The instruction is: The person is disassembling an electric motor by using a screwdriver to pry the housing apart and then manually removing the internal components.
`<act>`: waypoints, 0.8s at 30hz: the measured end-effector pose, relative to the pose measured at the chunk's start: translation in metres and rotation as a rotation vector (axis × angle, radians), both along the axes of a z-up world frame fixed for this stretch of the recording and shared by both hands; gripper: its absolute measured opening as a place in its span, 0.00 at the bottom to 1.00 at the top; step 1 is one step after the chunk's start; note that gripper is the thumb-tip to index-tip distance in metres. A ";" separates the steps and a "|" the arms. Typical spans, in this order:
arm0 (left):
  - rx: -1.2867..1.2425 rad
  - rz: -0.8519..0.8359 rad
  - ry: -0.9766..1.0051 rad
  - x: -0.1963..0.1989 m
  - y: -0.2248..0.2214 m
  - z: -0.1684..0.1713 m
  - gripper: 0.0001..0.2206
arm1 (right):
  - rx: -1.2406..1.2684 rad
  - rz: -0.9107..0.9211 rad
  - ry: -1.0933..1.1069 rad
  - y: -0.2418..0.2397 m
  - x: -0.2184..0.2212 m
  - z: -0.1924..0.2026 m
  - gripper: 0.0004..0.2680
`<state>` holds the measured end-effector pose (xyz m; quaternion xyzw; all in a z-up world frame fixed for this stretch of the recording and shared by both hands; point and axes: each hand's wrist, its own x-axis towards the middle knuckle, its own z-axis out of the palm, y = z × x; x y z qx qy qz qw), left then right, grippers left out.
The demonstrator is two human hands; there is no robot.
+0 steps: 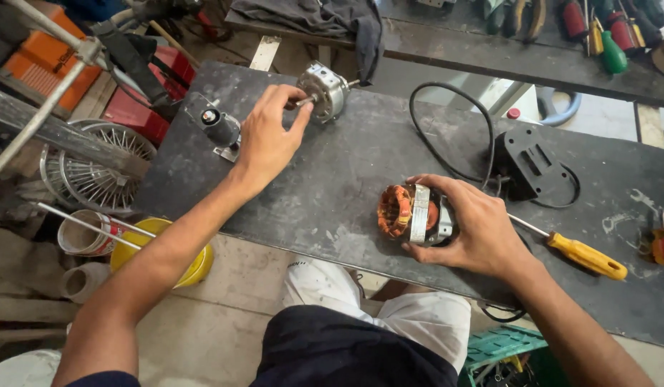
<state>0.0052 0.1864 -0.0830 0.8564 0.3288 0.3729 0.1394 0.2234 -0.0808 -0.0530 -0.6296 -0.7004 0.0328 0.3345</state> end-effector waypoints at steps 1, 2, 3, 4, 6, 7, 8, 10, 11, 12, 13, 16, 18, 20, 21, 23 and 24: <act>-0.002 -0.004 0.001 -0.001 0.004 -0.002 0.07 | -0.002 -0.004 0.001 0.000 0.000 0.001 0.31; 0.040 -0.024 -0.026 -0.001 0.008 -0.005 0.06 | -0.002 -0.003 0.001 0.000 0.000 0.001 0.31; 0.078 -0.042 -0.054 -0.001 0.011 -0.009 0.04 | -0.007 -0.001 0.001 0.000 0.000 0.002 0.31; 0.072 -0.046 -0.054 -0.004 0.008 -0.008 0.04 | -0.013 -0.005 0.001 -0.001 0.000 0.002 0.31; 0.054 -0.013 -0.057 -0.008 0.003 -0.005 0.05 | -0.029 0.019 0.018 -0.001 0.001 0.005 0.31; 0.057 -0.023 -0.059 -0.010 -0.002 -0.004 0.05 | -0.026 0.009 0.017 -0.001 0.001 0.007 0.31; 0.008 0.030 -0.038 -0.011 -0.007 -0.003 0.05 | -0.031 0.020 0.027 -0.001 0.001 0.009 0.31; -0.052 0.077 -0.009 -0.015 -0.021 0.000 0.06 | -0.047 0.025 0.044 -0.003 0.001 0.009 0.31; -0.081 0.111 0.044 -0.017 -0.026 0.005 0.11 | -0.062 0.026 0.046 -0.003 0.002 0.009 0.31; -0.110 0.145 0.097 -0.019 -0.032 0.009 0.15 | -0.077 0.027 0.048 -0.003 0.002 0.009 0.31; -0.113 0.146 0.096 -0.019 -0.040 0.010 0.15 | -0.080 0.028 0.046 -0.003 0.003 0.008 0.31; 0.273 0.157 0.065 -0.017 -0.069 0.016 0.27 | -0.080 0.022 0.040 -0.004 0.005 0.007 0.32; 0.098 -0.329 -0.155 -0.011 -0.100 0.023 0.25 | -0.109 0.025 0.028 -0.004 0.006 0.007 0.35; 0.007 -0.488 -0.070 -0.006 -0.123 0.030 0.35 | -0.118 0.018 0.038 -0.002 0.003 0.011 0.37; -0.082 -0.634 0.013 -0.005 -0.137 0.034 0.45 | -0.127 0.022 0.044 -0.002 0.002 0.013 0.40; -0.100 -0.666 0.074 0.006 -0.142 0.034 0.48 | -0.138 0.018 0.043 -0.004 0.005 0.006 0.39; -0.110 -0.695 0.138 0.012 -0.144 0.035 0.52 | -0.141 0.016 0.041 -0.004 0.008 0.004 0.37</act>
